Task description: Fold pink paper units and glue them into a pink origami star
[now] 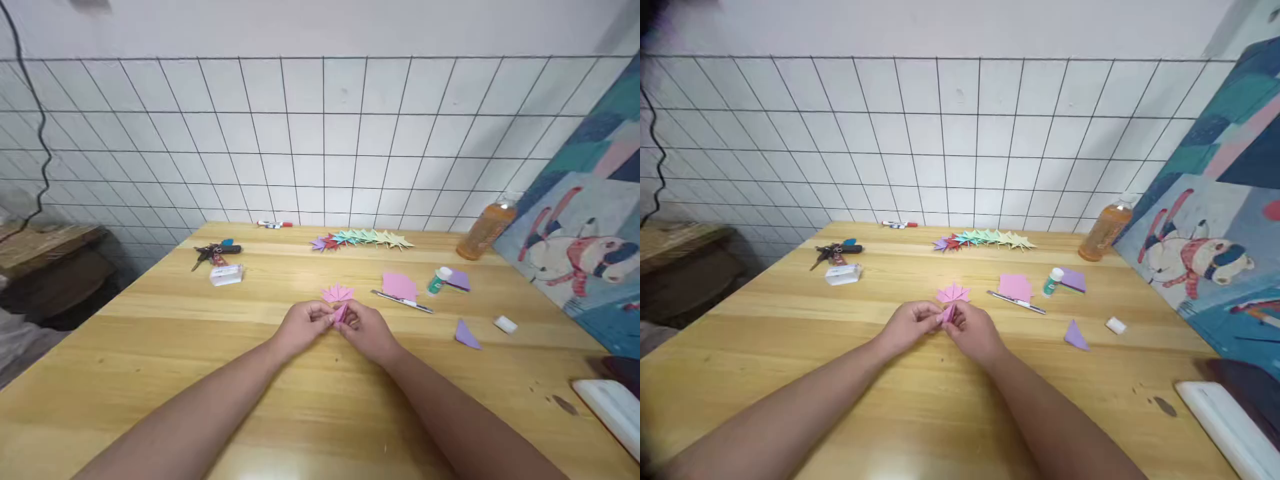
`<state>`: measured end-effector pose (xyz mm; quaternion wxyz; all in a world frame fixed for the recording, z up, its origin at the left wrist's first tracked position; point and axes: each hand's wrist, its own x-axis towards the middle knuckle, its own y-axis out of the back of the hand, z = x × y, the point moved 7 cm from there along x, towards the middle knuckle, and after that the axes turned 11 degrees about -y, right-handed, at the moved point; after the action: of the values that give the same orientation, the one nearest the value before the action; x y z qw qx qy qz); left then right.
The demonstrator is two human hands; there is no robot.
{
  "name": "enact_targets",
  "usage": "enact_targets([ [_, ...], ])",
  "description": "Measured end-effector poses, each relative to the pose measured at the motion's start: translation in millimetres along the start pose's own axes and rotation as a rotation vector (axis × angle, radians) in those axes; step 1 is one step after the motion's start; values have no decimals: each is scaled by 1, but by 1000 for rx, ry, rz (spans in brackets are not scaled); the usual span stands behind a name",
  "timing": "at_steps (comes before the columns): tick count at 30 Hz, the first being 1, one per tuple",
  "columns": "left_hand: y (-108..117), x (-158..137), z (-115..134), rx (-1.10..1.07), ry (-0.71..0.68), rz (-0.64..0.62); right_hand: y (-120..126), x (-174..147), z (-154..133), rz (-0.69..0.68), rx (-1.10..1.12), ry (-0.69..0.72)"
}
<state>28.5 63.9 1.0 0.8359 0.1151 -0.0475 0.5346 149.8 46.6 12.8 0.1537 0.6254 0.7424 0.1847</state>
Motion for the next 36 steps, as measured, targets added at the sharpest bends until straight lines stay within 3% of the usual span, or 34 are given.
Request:
enact_targets([
  [5, 10, 3, 11, 67, -81, 83, 5, 2, -4, -14, 50, 33],
  [10, 12, 1, 2, -7, -7, 119, 8, 2, 4, 44, -24, -12],
  [16, 2, 1, -3, -113, 68, 54, 11, 1, 1, 29, 68, -42],
  [20, 7, 2, 2, -210, 107, 103, 14, -4, -9, 24, 84, 51],
  [25, 12, 2, 0, -274, 153, 127, 13, -9, -17, 61, -158, 217],
  [36, 6, 0, 3, -307, 190, 31, 26, -12, -25, 183, -188, 287],
])
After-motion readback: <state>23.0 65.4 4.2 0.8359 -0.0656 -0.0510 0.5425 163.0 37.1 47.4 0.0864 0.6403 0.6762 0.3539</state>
